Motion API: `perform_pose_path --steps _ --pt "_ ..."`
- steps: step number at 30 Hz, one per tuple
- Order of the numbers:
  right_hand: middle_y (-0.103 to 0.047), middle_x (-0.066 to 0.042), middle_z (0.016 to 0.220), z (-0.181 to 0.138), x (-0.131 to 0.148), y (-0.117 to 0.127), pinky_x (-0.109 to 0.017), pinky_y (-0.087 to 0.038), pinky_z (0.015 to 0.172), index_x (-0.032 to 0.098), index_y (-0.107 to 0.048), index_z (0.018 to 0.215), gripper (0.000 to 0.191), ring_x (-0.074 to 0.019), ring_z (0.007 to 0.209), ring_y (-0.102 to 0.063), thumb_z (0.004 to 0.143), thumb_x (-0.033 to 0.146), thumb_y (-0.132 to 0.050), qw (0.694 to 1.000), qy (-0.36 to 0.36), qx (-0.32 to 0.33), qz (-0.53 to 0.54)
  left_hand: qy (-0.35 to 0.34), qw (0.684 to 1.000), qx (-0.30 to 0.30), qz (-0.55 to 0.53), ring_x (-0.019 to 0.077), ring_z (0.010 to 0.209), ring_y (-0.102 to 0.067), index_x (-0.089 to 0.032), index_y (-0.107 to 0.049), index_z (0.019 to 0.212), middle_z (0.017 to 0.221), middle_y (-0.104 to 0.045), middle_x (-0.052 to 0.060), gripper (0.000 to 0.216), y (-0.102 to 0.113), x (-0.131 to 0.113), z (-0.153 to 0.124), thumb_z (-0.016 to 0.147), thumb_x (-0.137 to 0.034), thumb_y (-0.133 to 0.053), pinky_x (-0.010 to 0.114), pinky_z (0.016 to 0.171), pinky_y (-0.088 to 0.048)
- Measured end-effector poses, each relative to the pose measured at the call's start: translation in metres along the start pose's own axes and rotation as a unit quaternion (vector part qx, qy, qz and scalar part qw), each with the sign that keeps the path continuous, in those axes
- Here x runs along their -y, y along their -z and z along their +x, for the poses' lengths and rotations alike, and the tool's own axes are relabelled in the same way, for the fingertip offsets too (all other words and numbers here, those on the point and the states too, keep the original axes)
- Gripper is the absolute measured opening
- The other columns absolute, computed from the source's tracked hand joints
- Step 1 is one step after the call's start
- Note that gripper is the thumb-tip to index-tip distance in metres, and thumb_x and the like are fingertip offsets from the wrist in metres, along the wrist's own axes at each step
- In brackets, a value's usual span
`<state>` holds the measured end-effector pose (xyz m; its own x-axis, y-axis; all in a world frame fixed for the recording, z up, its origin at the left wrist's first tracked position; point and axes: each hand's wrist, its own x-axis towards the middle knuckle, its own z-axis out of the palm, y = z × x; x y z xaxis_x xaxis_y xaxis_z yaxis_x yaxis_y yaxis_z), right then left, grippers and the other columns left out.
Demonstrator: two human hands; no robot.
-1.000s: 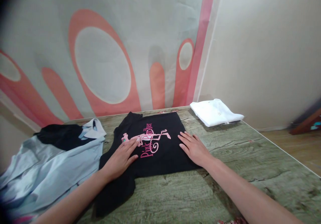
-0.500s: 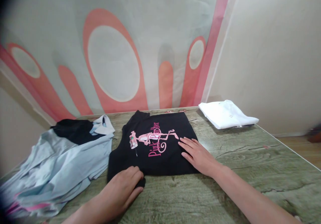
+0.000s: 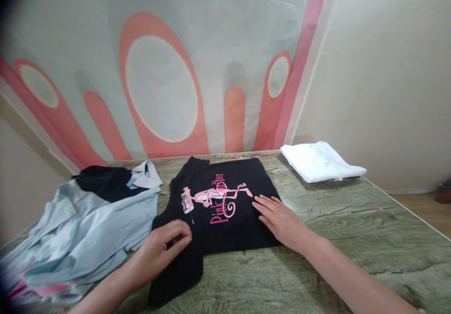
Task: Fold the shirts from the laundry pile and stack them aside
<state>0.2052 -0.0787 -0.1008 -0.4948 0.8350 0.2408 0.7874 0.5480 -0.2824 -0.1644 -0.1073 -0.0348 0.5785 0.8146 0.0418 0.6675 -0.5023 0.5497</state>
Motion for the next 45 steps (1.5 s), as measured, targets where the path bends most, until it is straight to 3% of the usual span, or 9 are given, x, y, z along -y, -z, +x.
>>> perform_pose_path --steps 4,12,19,24,28,32,35,41,45 --pt "-0.04 -0.002 0.149 0.002 0.035 0.003 -0.05 -0.025 0.115 0.035 -0.039 0.143 0.05 -0.0214 0.139 -0.034 0.094 0.035 -0.049 0.994 0.074 0.06 0.054 -0.003 0.993 -0.049 0.107 0.0221 0.136 -0.037 -0.024 -0.046 0.137 0.147 -0.043 0.008 0.042 -0.017 0.029 0.007 0.097 -0.037 -0.041 0.042 0.113 -0.029" --pt "-0.03 0.004 0.154 -0.013 0.036 0.031 -0.056 -0.012 0.116 0.044 -0.033 0.143 0.057 -0.0241 0.143 -0.022 0.091 0.035 -0.055 0.972 0.091 0.174 0.131 -0.003 0.976 0.062 0.21 0.0299 0.145 -0.014 -0.031 -0.011 0.152 0.158 -0.02 0.008 0.066 -0.014 0.041 0.001 0.096 -0.054 -0.037 0.062 0.112 -0.011" --pt "-0.07 -0.001 0.112 -0.017 0.038 0.049 -0.036 -0.05 0.095 0.034 -0.07 0.111 0.026 -0.0185 0.106 -0.064 0.094 0.033 -0.051 0.976 0.039 0.107 0.184 -0.053 0.988 -0.002 0.142 0.0278 0.137 -0.034 -0.029 -0.046 0.138 0.149 -0.038 0.009 0.047 -0.015 0.009 0.0 0.092 -0.039 -0.051 0.052 0.111 -0.028" --pt "-0.046 -0.005 0.145 -0.011 0.083 0.031 -0.046 -0.027 0.114 0.03 -0.04 0.143 0.056 -0.0221 0.137 -0.036 0.09 0.034 -0.057 0.972 0.122 0.102 0.174 -0.1 0.992 0.039 0.072 0.0224 0.103 -0.057 -0.024 -0.062 0.107 0.112 -0.061 0.008 0.021 -0.021 -0.029 -0.002 0.089 -0.035 -0.056 0.037 0.094 -0.048" --pt "-0.068 -0.002 0.119 -0.012 0.097 0.023 -0.039 -0.03 0.113 0.029 -0.061 0.125 0.033 -0.0157 0.12 -0.056 0.093 0.029 -0.053 0.95 0.17 0.126 0.229 -0.116 0.992 0.045 0.027 0.0187 0.092 -0.06 -0.024 -0.064 0.094 0.097 -0.064 0.005 0.015 -0.022 -0.027 0.0 0.093 -0.028 -0.05 0.032 0.086 -0.05" --pt "-0.066 -0.004 0.122 -0.008 0.077 0.017 -0.037 -0.039 0.107 0.026 -0.062 0.123 0.032 -0.0172 0.122 -0.053 0.095 0.027 -0.048 0.977 0.101 0.021 0.185 -0.088 0.994 -0.058 0.013 0.0196 0.112 -0.057 -0.025 -0.061 0.114 0.117 -0.063 0.007 0.025 -0.025 -0.005 0.003 0.096 -0.025 -0.045 0.034 0.097 -0.047" --pt "-0.05 -0.008 0.141 -0.007 0.06 0.013 -0.047 -0.034 0.11 0.026 -0.055 0.132 0.039 -0.0239 0.136 -0.038 0.094 0.032 -0.049 0.991 0.067 0.0 0.112 -0.102 0.992 -0.045 0.058 0.0235 0.13 -0.045 -0.029 -0.058 0.125 0.134 -0.056 0.005 0.032 -0.026 0.006 0.005 0.095 -0.026 -0.048 0.044 0.109 -0.038" --pt "-0.074 -0.003 0.095 -0.006 0.057 0.017 -0.031 -0.05 0.089 0.023 -0.07 0.105 0.026 -0.0147 0.09 -0.066 0.097 0.029 -0.045 0.984 0.077 0.002 0.158 -0.09 0.996 -0.029 0.002 0.0192 0.102 -0.065 -0.022 -0.071 0.087 0.09 -0.072 0.005 0.027 -0.026 0.004 0.005 0.096 -0.026 -0.046 0.034 0.093 -0.051" --pt "-0.054 -0.008 0.138 -0.005 0.065 0.012 -0.045 -0.034 0.11 0.024 -0.056 0.131 0.038 -0.0227 0.135 -0.04 0.095 0.033 -0.048 0.988 0.088 -0.009 0.125 -0.121 0.992 -0.018 0.01 0.0228 0.124 -0.052 -0.026 -0.066 0.114 0.119 -0.067 0.006 0.025 -0.026 -0.002 0.007 0.095 -0.028 -0.05 0.041 0.106 -0.041"
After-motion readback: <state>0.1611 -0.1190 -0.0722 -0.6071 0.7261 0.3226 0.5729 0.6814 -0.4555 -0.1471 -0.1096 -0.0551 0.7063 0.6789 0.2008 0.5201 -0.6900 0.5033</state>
